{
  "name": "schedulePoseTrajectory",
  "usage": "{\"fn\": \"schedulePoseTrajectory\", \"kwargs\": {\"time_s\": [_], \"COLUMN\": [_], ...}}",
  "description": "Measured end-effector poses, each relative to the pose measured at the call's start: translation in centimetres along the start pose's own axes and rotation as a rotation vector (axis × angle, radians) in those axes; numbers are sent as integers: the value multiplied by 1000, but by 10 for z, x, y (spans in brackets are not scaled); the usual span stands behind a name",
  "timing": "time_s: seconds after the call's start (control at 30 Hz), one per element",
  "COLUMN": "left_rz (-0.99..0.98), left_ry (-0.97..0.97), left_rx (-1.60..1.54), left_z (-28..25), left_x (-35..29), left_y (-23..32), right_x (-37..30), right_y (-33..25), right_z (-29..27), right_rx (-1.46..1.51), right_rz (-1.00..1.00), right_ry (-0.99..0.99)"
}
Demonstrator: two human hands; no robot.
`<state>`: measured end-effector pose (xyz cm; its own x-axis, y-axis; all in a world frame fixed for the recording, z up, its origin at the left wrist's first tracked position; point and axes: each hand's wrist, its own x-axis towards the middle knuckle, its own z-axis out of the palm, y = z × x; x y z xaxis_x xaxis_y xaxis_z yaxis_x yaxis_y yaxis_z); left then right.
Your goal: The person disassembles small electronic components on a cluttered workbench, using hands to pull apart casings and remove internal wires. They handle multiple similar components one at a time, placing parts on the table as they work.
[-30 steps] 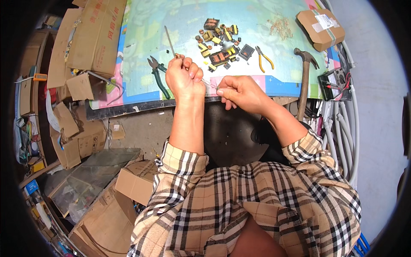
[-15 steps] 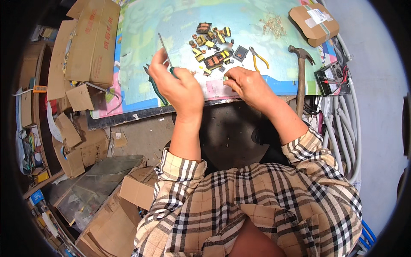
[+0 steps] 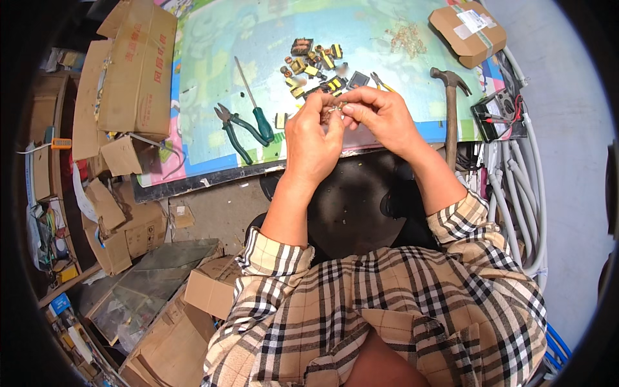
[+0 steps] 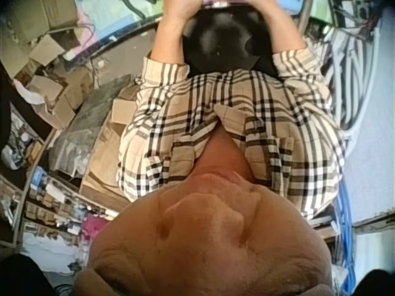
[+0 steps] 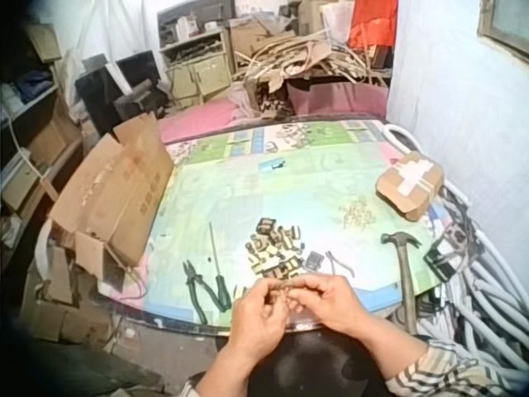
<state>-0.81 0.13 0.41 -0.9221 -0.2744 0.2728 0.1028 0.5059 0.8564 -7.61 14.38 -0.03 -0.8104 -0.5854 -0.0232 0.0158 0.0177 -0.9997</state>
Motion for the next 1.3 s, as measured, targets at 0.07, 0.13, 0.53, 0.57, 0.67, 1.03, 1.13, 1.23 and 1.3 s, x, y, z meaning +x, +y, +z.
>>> {"fn": "schedulePoseTrajectory", "kwargs": {"time_s": [0.07, 0.13, 0.53, 0.57, 0.67, 1.03, 1.13, 1.23, 1.3], "left_rz": [-37, 19, -335, -373, -413, -486, -472, -360, -279], "left_ry": [53, 103, 47, 22, -26, -166, -174, -154, -147], "left_rx": [-69, 48, -505, -566, -618, -675, -682, -673, -563], "left_z": [4, 6, 2, 1, -4, -12, -13, -7, -2], "left_x": [-1, -1, 1, 3, 5, 5, 5, 2, -1], "left_y": [5, 6, 5, 7, 10, 0, 2, 1, 3], "right_x": [0, 0, -2, -2, -2, -1, -1, -1, 0], "right_y": [-1, -2, -9, -9, -8, -10, -9, -7, -3], "right_z": [-1, -1, 2, 1, -2, -8, -7, -6, -6], "right_rx": [-65, -136, -320, -331, -334, -368, -332, -213, -164], "right_rz": [-75, -134, -271, -262, -291, -309, -303, -173, -88], "right_ry": [35, 64, 123, 129, 121, 49, 39, 40, 57]}}
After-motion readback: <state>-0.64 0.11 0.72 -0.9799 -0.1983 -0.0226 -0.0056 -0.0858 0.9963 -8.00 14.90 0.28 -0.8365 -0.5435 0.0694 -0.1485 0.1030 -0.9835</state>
